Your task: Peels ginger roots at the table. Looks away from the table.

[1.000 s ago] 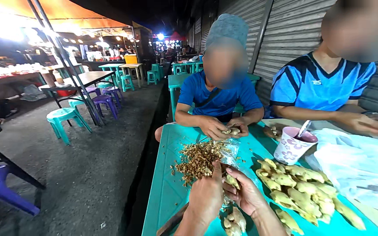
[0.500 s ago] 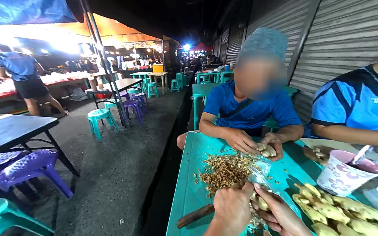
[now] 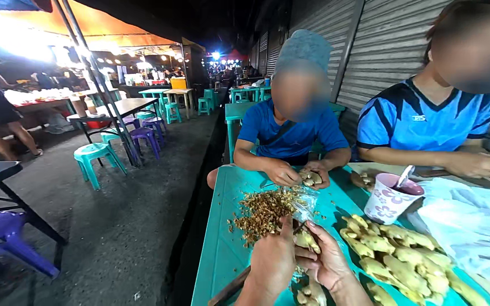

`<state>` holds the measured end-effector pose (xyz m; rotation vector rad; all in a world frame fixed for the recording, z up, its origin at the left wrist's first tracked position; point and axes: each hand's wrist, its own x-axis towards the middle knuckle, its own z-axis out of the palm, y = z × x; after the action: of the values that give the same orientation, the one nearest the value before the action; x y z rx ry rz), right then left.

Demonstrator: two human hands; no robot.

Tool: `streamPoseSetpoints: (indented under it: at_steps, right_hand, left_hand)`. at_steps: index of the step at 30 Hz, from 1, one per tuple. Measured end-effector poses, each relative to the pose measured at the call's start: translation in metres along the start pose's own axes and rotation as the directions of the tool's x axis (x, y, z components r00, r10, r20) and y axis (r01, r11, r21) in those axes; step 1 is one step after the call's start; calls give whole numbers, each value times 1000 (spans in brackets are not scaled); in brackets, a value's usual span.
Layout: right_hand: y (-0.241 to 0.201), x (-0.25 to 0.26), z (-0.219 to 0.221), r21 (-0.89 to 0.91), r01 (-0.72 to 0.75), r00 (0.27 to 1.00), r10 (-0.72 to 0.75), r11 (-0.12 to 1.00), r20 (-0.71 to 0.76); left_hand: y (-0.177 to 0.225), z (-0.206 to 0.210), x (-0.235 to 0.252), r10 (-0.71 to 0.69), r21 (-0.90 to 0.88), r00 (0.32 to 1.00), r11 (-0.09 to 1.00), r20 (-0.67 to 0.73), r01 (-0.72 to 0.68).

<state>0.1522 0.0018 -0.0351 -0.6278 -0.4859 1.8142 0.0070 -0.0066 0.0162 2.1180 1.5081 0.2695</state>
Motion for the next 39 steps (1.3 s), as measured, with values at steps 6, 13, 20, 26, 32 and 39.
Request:
streamPoseSetpoints:
  at_steps: [6, 13, 20, 26, 32, 39]
  right_hand:
    - [-1, 2, -6, -149, -50, 999, 48, 988, -16]
    - [-2, 2, -3, -224, -112, 991, 93, 968, -97]
    - [0, 1, -8, -63, -4, 998, 8, 998, 64]
    - [-1, 0, -11, -218, -16, 999, 24, 976, 35]
    - [0, 3, -11, -236, -30, 1000, 30, 971, -5]
    - [-2, -3, -9, -50, -3, 998, 6, 999, 65]
  left_hand:
    - [2, 2, 0, 0, 66, 1000, 998, -5, 0]
    - [-10, -7, 3, 21, 82, 999, 997, -46, -17]
    - [3, -1, -6, 77, -136, 997, 988, 6, -75]
    - [-2, -3, -2, 91, -151, 992, 985, 82, -78]
    - [-9, -4, 2, 94, -95, 992, 992, 82, -86]
    - [-7, -1, -1, 176, -261, 981, 954, 86, -148]
